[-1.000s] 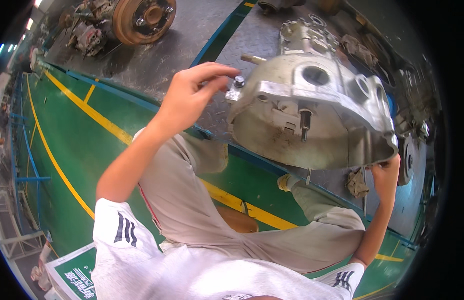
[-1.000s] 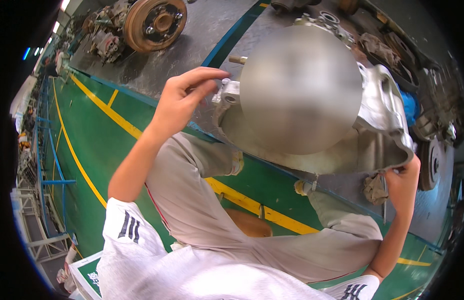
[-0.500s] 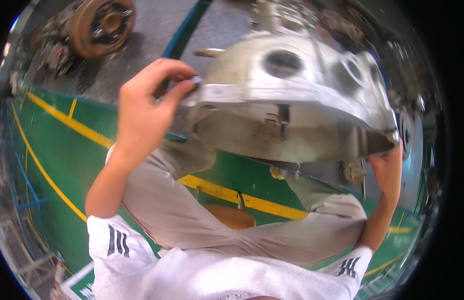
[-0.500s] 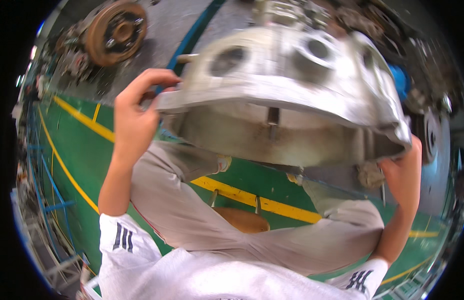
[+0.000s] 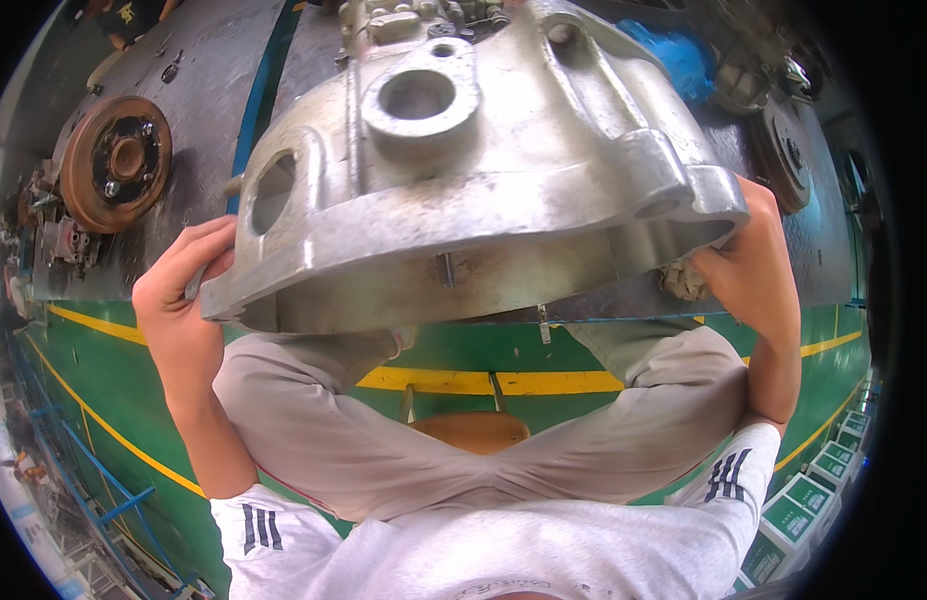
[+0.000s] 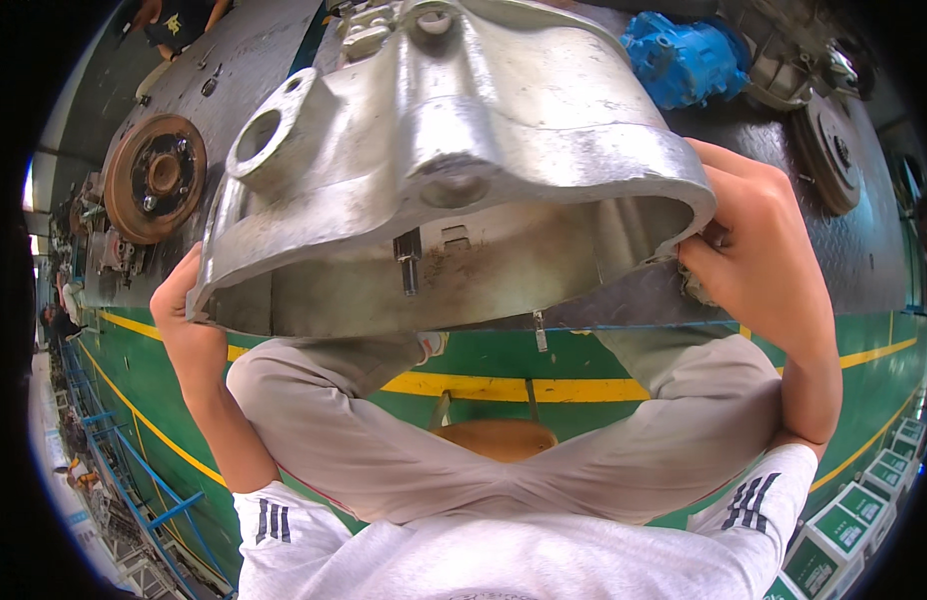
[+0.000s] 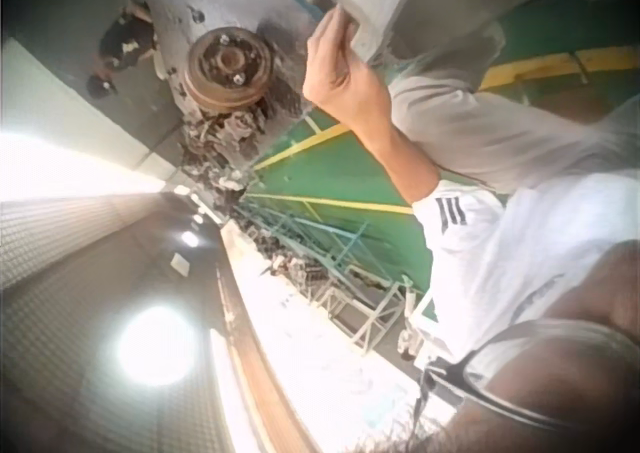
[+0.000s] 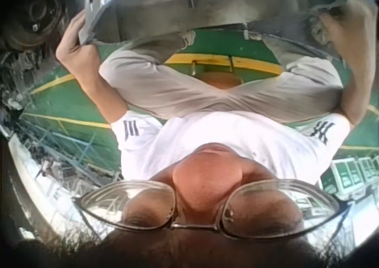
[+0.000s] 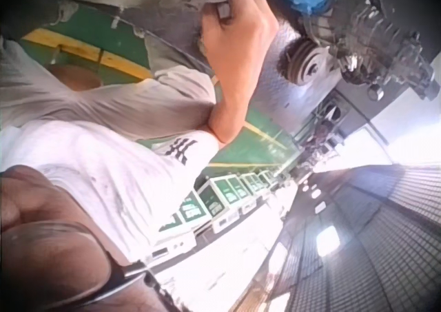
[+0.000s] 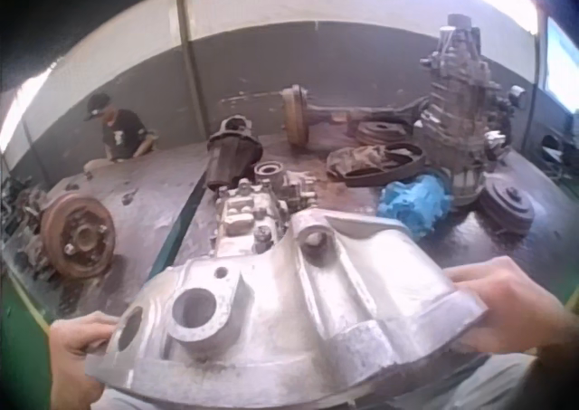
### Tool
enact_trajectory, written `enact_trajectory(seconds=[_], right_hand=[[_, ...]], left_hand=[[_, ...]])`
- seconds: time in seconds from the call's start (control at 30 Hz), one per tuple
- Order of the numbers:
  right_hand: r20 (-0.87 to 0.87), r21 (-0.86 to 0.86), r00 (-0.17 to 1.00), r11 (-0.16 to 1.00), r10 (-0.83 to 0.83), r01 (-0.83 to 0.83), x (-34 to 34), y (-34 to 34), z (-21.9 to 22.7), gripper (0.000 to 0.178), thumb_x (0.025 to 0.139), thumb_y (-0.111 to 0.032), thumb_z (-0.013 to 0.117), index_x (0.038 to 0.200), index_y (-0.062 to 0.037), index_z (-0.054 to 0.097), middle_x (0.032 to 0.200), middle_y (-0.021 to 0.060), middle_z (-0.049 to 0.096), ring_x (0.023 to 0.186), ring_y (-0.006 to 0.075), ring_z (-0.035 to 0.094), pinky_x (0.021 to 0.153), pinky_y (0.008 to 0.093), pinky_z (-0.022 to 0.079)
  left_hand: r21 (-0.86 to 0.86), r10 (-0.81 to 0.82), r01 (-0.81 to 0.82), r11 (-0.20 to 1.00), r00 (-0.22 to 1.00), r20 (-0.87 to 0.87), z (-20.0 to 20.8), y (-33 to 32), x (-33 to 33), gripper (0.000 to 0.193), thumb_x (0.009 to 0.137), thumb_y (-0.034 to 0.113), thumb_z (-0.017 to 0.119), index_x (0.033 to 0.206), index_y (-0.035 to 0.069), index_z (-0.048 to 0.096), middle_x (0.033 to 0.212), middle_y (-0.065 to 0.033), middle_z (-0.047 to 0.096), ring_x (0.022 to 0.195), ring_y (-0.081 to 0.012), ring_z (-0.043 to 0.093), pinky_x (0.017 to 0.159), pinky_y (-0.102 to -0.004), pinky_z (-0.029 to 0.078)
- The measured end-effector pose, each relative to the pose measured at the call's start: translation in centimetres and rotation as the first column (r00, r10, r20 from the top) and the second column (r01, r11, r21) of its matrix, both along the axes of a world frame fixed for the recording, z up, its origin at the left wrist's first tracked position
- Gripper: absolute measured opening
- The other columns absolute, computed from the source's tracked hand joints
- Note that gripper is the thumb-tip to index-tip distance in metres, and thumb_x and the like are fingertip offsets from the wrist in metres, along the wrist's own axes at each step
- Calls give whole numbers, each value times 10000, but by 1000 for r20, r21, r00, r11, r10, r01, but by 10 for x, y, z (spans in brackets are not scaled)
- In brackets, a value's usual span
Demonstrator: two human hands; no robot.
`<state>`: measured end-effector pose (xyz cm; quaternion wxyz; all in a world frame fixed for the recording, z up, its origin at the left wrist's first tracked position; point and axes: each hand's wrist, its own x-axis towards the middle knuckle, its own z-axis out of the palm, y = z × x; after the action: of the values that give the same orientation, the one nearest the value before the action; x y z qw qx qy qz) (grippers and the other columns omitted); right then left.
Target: The person disassembles an automotive transmission component by hand, removing a shaft and bolts from the housing while seated at a workbench.
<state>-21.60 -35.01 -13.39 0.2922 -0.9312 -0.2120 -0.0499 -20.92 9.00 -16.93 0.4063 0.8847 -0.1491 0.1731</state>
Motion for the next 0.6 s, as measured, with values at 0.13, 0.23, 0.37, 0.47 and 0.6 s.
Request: enact_trajectory(seconds=[0.13,0.23,0.37,0.47,0.6], right_hand=[[50,8,998,999,43,-44,0,4,1,405,644,127,659,1042,54,668,995,146,655,782,312,639,612,321,507],[65,22,998,1000,18,-19,0,3,-5,383,643,130,656,1019,60,660,963,146,629,765,335,620,627,330,508],[53,12,998,999,31,-32,-1,3,-4,339,645,127,663,977,59,646,920,147,595,740,327,605,609,348,497],[12,53,1000,999,6,-7,0,7,0,339,649,127,672,979,52,651,911,150,588,736,327,602,613,355,497],[79,-45,995,998,58,-54,3,-3,-2,343,657,110,703,990,37,660,905,145,591,739,307,614,614,353,502]], left_hand=[[-14,-4,4,1000,1000,-30,-2,4,3,200,848,-73,654,1045,-64,684,989,-82,714,827,-124,604,780,-232,469],[-61,26,-35,998,991,-134,-8,12,9,187,858,-48,663,1045,-45,668,954,-61,692,801,-117,570,744,-242,453],[8,-16,16,1000,1000,12,-2,-3,6,242,840,-68,657,1078,-41,686,978,-84,702,842,-153,624,745,-247,470],[165,-61,38,986,989,135,-4,0,4,243,812,-106,653,1046,-54,694,993,-108,713,855,-167,643,763,-263,498],[93,-15,16,996,1000,-5,-1,5,4,285,801,-137,640,1069,-71,713,1014,-140,730,864,-182,653,794,-273,513]])
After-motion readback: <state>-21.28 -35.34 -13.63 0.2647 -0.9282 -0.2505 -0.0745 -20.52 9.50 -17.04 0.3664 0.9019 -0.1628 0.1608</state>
